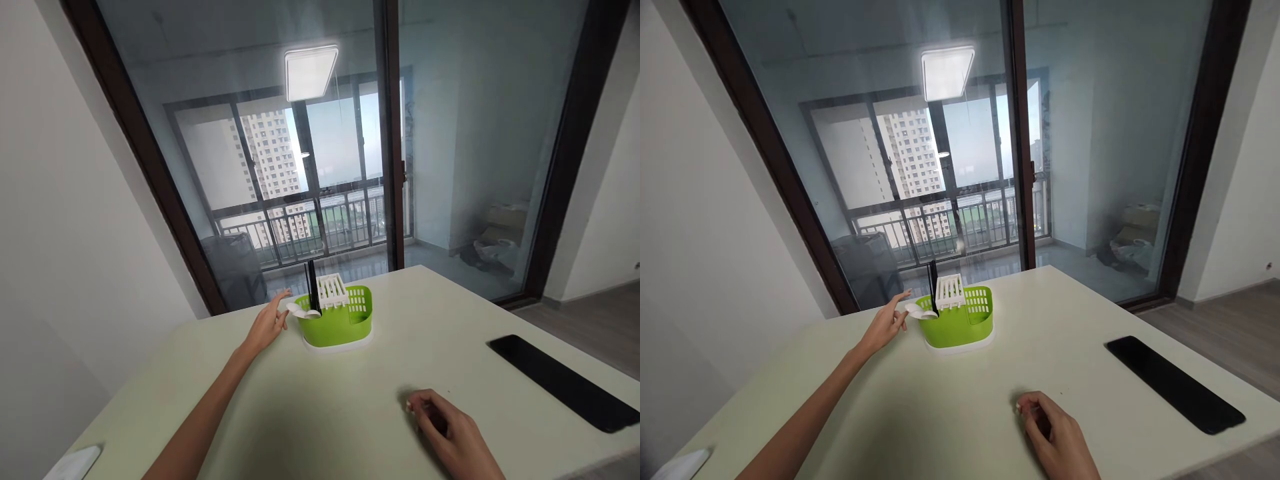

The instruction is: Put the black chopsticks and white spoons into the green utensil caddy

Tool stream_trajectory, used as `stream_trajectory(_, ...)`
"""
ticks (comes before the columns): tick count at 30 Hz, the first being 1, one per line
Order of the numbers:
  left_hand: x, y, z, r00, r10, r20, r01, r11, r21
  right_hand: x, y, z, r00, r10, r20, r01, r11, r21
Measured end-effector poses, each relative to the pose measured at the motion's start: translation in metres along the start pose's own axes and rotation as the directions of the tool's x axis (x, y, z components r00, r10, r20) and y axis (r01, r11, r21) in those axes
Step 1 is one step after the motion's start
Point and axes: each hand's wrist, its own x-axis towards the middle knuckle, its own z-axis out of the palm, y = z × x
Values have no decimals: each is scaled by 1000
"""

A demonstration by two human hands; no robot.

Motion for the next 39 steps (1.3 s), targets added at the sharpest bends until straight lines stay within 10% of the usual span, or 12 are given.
stream_trajectory(17, -96, -70, 35, 979, -202, -11, 200, 977, -74, 3, 8, -7, 997, 42, 65, -36, 995, -95)
stream_trajectory(23, -123, -70, 36, 960, -258, -107, 245, 962, -121, 32, -10, 10, 992, -130, 4, 128, 973, -190)
stream_trajectory(31, -151, -47, 42, 954, -258, -154, 232, 958, -167, 112, -20, 56, 869, -487, -87, 349, 727, -592)
stream_trajectory(39, -155, -42, 48, 966, -208, -154, 185, 971, -152, 143, 3, 74, 883, -468, -40, 274, 583, -765)
